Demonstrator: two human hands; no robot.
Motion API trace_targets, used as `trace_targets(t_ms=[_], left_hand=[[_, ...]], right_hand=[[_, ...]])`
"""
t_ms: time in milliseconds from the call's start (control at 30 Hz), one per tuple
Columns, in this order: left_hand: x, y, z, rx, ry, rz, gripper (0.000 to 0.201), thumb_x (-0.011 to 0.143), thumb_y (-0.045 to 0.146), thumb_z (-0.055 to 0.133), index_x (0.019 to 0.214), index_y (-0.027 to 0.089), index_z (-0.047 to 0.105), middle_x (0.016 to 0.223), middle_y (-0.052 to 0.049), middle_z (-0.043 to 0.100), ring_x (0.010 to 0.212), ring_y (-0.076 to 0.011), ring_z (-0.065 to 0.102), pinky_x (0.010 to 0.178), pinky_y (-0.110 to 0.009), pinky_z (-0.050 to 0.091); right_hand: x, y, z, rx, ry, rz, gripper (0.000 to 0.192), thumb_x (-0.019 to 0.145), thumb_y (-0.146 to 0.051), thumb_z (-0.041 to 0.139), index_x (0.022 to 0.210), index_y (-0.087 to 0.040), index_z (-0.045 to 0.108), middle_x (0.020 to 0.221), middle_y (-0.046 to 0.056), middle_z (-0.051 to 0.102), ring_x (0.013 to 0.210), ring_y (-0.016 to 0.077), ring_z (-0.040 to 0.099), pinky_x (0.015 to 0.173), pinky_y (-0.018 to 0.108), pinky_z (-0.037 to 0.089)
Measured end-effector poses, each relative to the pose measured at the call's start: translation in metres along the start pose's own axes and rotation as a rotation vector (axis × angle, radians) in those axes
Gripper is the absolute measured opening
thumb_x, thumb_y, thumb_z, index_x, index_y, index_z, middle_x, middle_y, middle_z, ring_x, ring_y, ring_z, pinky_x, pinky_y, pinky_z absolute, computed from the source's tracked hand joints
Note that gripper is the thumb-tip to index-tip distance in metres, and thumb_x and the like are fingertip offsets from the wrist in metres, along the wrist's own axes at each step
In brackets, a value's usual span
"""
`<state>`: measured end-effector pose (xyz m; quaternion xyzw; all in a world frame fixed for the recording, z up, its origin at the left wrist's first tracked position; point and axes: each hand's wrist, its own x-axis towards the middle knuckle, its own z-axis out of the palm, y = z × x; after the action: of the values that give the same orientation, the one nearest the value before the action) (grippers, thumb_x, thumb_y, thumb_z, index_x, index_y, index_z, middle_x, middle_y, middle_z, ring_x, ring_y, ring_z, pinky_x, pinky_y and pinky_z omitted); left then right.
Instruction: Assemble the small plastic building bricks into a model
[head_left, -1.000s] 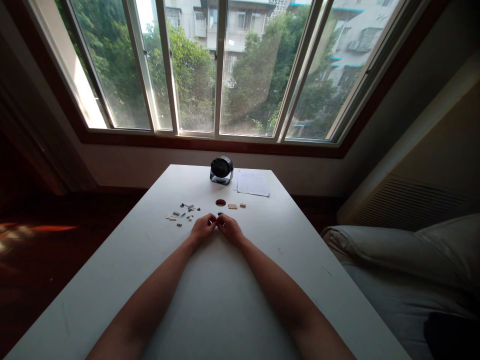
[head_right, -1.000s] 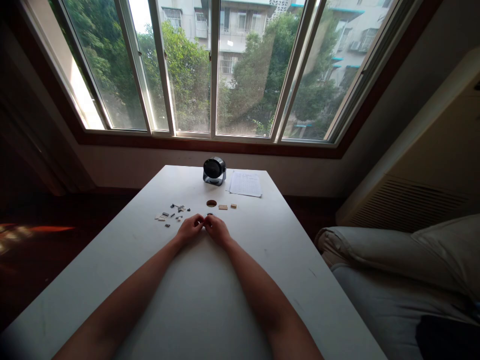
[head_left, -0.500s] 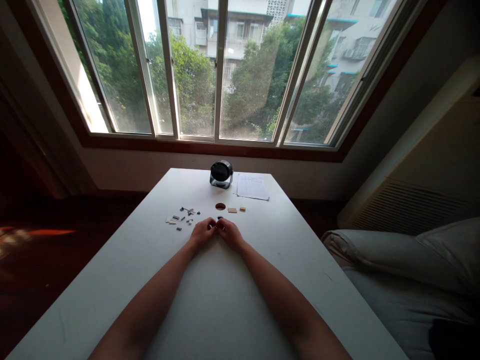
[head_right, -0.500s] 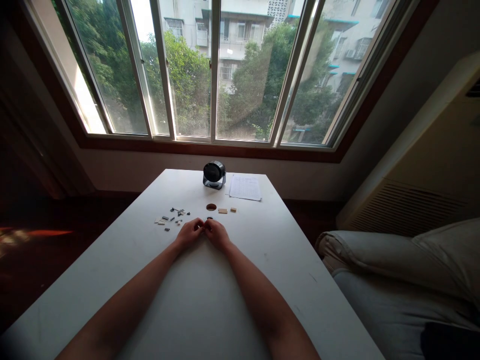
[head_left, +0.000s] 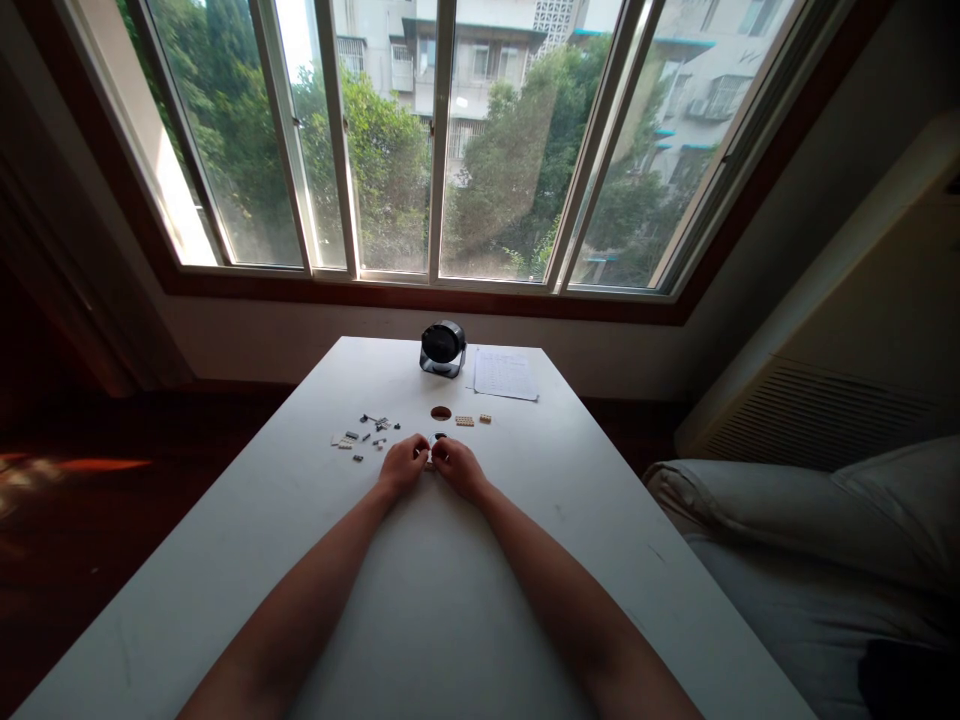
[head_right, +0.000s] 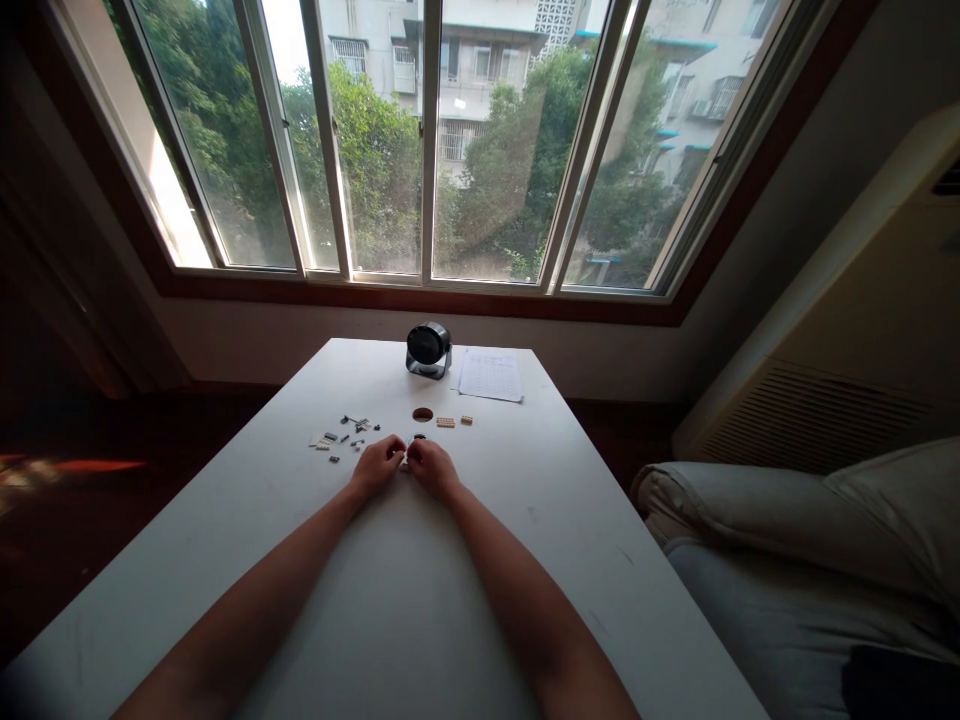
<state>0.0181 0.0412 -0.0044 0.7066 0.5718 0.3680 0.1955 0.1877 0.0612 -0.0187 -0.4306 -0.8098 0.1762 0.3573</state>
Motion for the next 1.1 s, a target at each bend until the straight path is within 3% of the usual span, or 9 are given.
trace_targets(t_ms=[300,600,800,1100], left_hand=[[0.001,-0.005,-0.003,0.025,0.110,-0.070,0.012,0.083,0.025,0.053,0.089,0.022,0.063,0.083,-0.002,0.069,0.075,-0.0158,0.059,0.072,-0.027,0.042],[0.002,-0.006,-0.001,0.043,0.144,-0.099,0.012,0.083,0.025,0.053,0.088,0.021,0.063,0.082,-0.002,0.069,0.072,-0.0148,0.059,0.072,-0.026,0.042],[0.001,-0.004,-0.002,0.044,0.132,-0.109,0.012,0.084,0.025,0.053,0.088,0.021,0.064,0.083,-0.002,0.069,0.073,-0.0153,0.060,0.073,-0.026,0.042],[0.002,-0.009,0.000,0.054,0.098,-0.081,0.012,0.083,0.025,0.053,0.089,0.022,0.064,0.084,-0.002,0.069,0.076,-0.0157,0.060,0.072,-0.026,0.041]], right_hand=[[-0.001,-0.004,-0.003,-0.105,-0.093,-0.134,0.016,0.080,-0.021,0.069,0.096,-0.023,0.068,0.092,0.004,0.059,0.090,0.0194,0.051,0.082,0.031,0.040],[-0.001,-0.001,0.000,-0.267,-0.100,-0.052,0.015,0.085,-0.027,0.066,0.099,-0.023,0.068,0.099,0.006,0.060,0.096,0.0201,0.049,0.087,0.031,0.039],[-0.001,0.003,-0.001,-0.325,-0.043,0.012,0.011,0.084,-0.029,0.066,0.091,-0.021,0.065,0.095,0.006,0.059,0.093,0.0203,0.049,0.084,0.031,0.038],[-0.001,0.006,0.000,-0.190,-0.029,0.006,0.006,0.084,-0.022,0.064,0.090,-0.021,0.062,0.085,0.002,0.062,0.080,0.0162,0.052,0.070,0.026,0.036]])
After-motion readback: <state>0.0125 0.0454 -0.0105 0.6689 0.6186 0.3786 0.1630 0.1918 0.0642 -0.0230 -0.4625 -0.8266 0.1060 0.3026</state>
